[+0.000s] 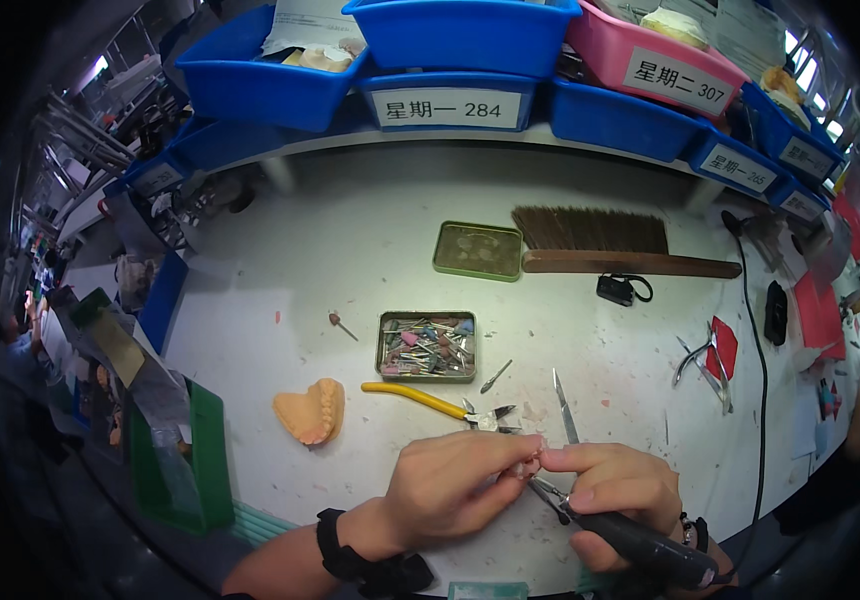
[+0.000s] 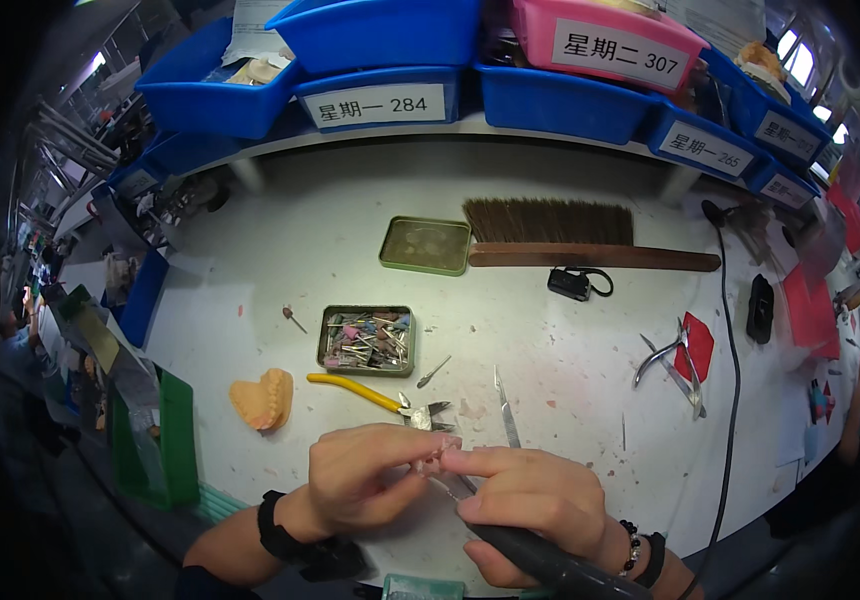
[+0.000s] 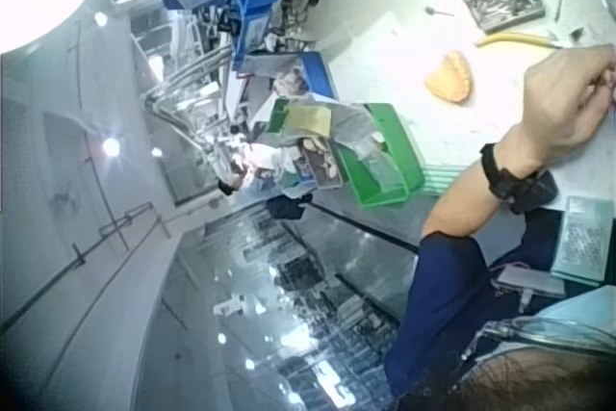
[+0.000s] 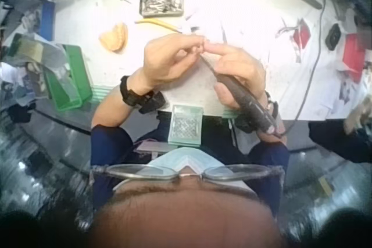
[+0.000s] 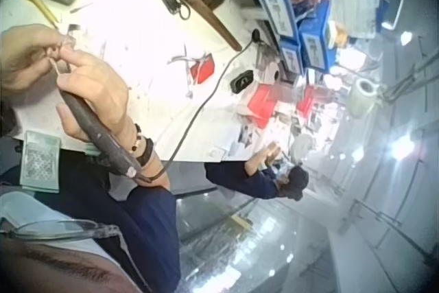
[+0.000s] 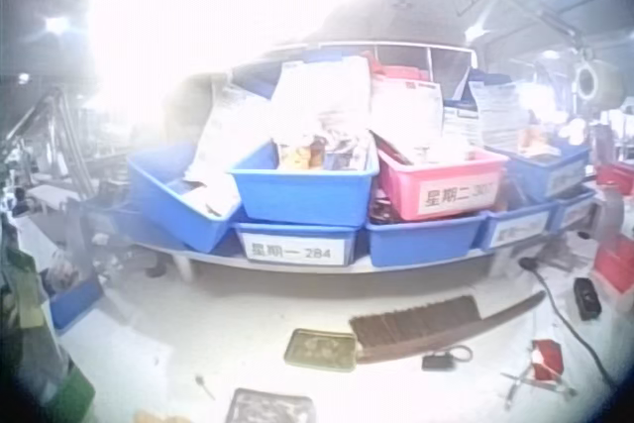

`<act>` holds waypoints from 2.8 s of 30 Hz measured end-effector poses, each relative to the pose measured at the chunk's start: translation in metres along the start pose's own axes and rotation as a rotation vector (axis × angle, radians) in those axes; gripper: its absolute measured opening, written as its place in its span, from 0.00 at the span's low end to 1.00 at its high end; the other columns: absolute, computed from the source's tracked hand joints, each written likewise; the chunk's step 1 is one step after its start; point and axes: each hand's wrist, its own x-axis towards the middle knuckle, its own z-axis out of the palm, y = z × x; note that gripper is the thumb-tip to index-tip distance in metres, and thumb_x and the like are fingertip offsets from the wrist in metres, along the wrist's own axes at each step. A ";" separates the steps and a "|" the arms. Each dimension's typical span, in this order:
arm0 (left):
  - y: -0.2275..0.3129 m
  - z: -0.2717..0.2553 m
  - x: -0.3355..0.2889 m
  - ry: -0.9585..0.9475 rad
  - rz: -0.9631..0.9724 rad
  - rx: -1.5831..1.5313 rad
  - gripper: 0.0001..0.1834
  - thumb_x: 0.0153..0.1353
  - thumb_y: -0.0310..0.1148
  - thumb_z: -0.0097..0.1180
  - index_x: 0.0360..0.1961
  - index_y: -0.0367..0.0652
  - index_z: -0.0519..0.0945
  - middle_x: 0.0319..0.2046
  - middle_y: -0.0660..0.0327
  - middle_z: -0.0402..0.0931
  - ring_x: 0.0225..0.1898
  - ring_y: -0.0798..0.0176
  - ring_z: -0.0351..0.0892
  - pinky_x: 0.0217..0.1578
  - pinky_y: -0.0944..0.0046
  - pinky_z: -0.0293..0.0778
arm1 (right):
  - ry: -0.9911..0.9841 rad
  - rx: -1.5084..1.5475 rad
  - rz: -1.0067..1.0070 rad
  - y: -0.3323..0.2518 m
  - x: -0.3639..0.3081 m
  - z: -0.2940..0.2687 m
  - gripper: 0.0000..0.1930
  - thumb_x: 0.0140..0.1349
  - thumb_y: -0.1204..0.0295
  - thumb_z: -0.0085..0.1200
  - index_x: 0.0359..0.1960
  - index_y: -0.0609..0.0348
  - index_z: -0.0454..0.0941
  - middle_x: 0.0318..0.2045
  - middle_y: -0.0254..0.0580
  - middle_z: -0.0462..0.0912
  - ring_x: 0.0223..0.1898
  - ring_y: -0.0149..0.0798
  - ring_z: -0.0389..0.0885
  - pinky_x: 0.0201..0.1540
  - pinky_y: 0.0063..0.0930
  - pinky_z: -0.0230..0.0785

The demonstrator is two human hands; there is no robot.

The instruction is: Grinding and shaping a dental prosthetic piece using a rotary tool and inspecting it against a dental cast.

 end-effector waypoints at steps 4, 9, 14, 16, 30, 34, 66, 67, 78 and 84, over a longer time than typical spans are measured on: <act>0.000 -0.001 -0.002 0.012 -0.002 0.011 0.20 0.42 0.16 0.58 0.40 0.36 0.79 0.31 0.55 0.81 0.27 0.61 0.82 0.27 0.69 0.77 | -0.023 -0.120 -0.038 0.001 0.003 0.003 0.16 0.50 0.70 0.61 0.38 0.59 0.69 0.22 0.41 0.77 0.39 0.51 0.82 0.42 0.40 0.76; -0.001 -0.001 -0.003 0.060 0.048 0.051 0.18 0.42 0.18 0.61 0.39 0.34 0.79 0.28 0.55 0.80 0.27 0.59 0.81 0.27 0.67 0.77 | -0.062 -0.217 -0.051 0.001 0.004 0.005 0.17 0.48 0.71 0.63 0.38 0.57 0.69 0.23 0.39 0.78 0.39 0.49 0.83 0.43 0.39 0.76; -0.001 -0.003 -0.003 0.059 0.079 0.054 0.18 0.42 0.18 0.61 0.39 0.33 0.79 0.30 0.54 0.80 0.28 0.57 0.81 0.28 0.65 0.78 | -0.063 -0.260 -0.047 -0.003 0.002 0.007 0.17 0.48 0.71 0.64 0.37 0.57 0.71 0.24 0.40 0.79 0.39 0.47 0.83 0.43 0.38 0.76; -0.001 -0.004 -0.004 0.060 0.098 0.055 0.18 0.42 0.18 0.61 0.39 0.33 0.79 0.30 0.54 0.80 0.29 0.57 0.81 0.28 0.65 0.78 | -0.063 -0.233 -0.040 -0.005 0.002 0.007 0.17 0.48 0.70 0.64 0.37 0.58 0.71 0.24 0.40 0.79 0.39 0.47 0.83 0.43 0.38 0.76; -0.003 -0.003 -0.003 0.052 0.175 0.135 0.19 0.40 0.18 0.61 0.39 0.33 0.78 0.30 0.54 0.80 0.30 0.57 0.82 0.28 0.65 0.78 | -0.067 -0.200 -0.015 -0.001 0.002 0.002 0.15 0.48 0.69 0.64 0.35 0.57 0.73 0.24 0.39 0.80 0.38 0.47 0.83 0.42 0.36 0.76; -0.003 -0.003 -0.001 0.058 0.194 0.153 0.19 0.40 0.18 0.61 0.38 0.33 0.78 0.30 0.54 0.80 0.29 0.57 0.82 0.27 0.66 0.78 | -0.046 -0.205 0.003 -0.005 0.003 0.005 0.15 0.49 0.67 0.63 0.35 0.57 0.73 0.23 0.38 0.80 0.38 0.47 0.83 0.41 0.36 0.76; 0.001 -0.004 0.002 -0.099 -0.176 -0.177 0.19 0.50 0.19 0.59 0.46 0.30 0.74 0.35 0.52 0.78 0.33 0.66 0.78 0.36 0.69 0.74 | 0.108 0.628 0.395 0.007 -0.009 -0.002 0.17 0.58 0.73 0.54 0.45 0.65 0.63 0.47 0.62 0.75 0.36 0.30 0.74 0.44 0.27 0.66; 0.001 -0.004 0.002 -0.098 -0.180 -0.177 0.19 0.50 0.19 0.59 0.46 0.30 0.74 0.35 0.52 0.78 0.33 0.66 0.78 0.36 0.69 0.74 | 0.100 0.607 0.397 0.007 -0.010 -0.002 0.16 0.58 0.74 0.54 0.45 0.65 0.63 0.46 0.62 0.76 0.37 0.31 0.74 0.44 0.27 0.66; -0.001 -0.004 0.004 -0.092 -0.093 -0.087 0.18 0.48 0.22 0.62 0.43 0.30 0.76 0.31 0.51 0.79 0.29 0.63 0.80 0.31 0.70 0.74 | 0.148 0.612 0.425 0.008 -0.005 0.004 0.15 0.58 0.71 0.55 0.40 0.63 0.63 0.38 0.61 0.77 0.46 0.49 0.79 0.52 0.42 0.70; -0.002 -0.004 0.005 -0.086 -0.070 -0.083 0.18 0.47 0.23 0.62 0.42 0.30 0.77 0.31 0.52 0.79 0.29 0.62 0.80 0.31 0.70 0.75 | 0.093 0.570 0.408 0.009 -0.007 -0.001 0.15 0.58 0.71 0.55 0.41 0.64 0.64 0.37 0.61 0.77 0.47 0.50 0.78 0.53 0.41 0.70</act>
